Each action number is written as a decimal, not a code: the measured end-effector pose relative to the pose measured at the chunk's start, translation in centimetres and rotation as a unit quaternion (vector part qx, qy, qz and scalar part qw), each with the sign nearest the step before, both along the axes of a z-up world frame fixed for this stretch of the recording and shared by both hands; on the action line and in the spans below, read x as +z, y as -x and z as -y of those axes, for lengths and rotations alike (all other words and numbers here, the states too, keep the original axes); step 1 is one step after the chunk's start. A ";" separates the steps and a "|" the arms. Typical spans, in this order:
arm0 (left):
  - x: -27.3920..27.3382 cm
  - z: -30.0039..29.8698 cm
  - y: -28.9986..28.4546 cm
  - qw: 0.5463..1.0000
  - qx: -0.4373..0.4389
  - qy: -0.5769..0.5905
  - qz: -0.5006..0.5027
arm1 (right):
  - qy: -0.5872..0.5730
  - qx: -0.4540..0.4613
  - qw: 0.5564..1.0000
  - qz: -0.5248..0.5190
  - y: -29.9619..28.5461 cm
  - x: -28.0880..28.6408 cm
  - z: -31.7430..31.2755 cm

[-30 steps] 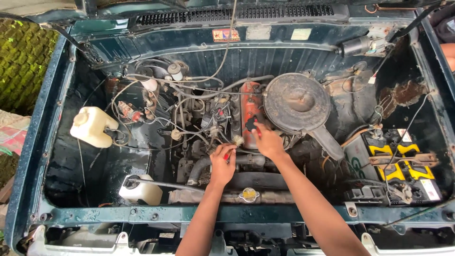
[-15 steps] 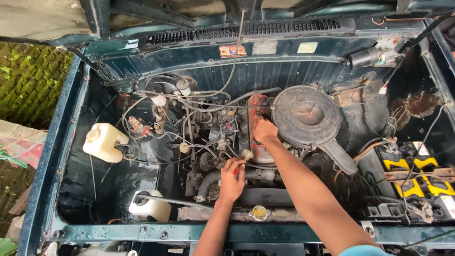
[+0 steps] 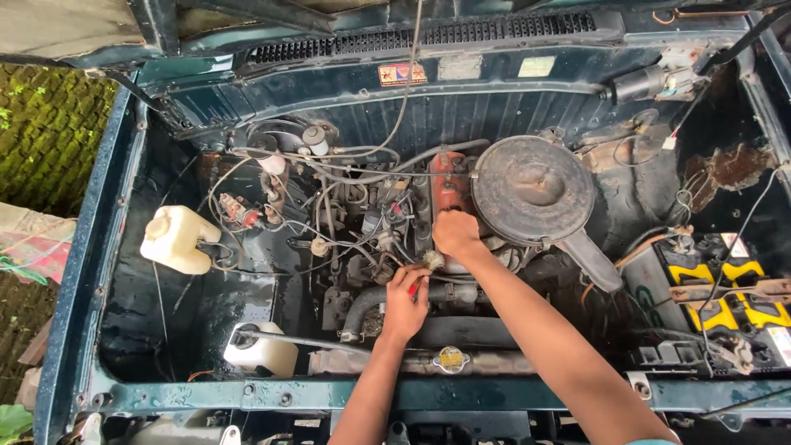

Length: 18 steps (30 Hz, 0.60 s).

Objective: The person scrubs the car engine bay with a brush and a red-handled tool, focusing on the valve cover and surrounding hoses. They move the tools across various surfaces to remove grime and dirt from the engine components.

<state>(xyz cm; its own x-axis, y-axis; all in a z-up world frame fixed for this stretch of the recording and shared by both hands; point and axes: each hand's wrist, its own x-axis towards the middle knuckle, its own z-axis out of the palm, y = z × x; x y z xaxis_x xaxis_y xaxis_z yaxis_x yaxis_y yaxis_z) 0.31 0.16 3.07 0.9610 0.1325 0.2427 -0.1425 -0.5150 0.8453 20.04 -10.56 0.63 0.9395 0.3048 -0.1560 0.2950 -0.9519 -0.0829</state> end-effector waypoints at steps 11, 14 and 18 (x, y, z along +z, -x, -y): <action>0.4 -0.2 0.0 1.000 -0.007 0.010 -0.018 | 0.052 0.008 0.998 0.026 -4.6 -1.6 0.0; 0.6 -0.2 0.0 1.000 -0.004 0.002 -0.017 | 0.059 -0.002 0.997 0.048 -6.8 -5.0 -0.3; -1.4 -0.3 -0.6 1.000 -0.004 -0.003 -0.006 | 0.059 0.039 0.996 0.061 -3.6 -1.9 0.1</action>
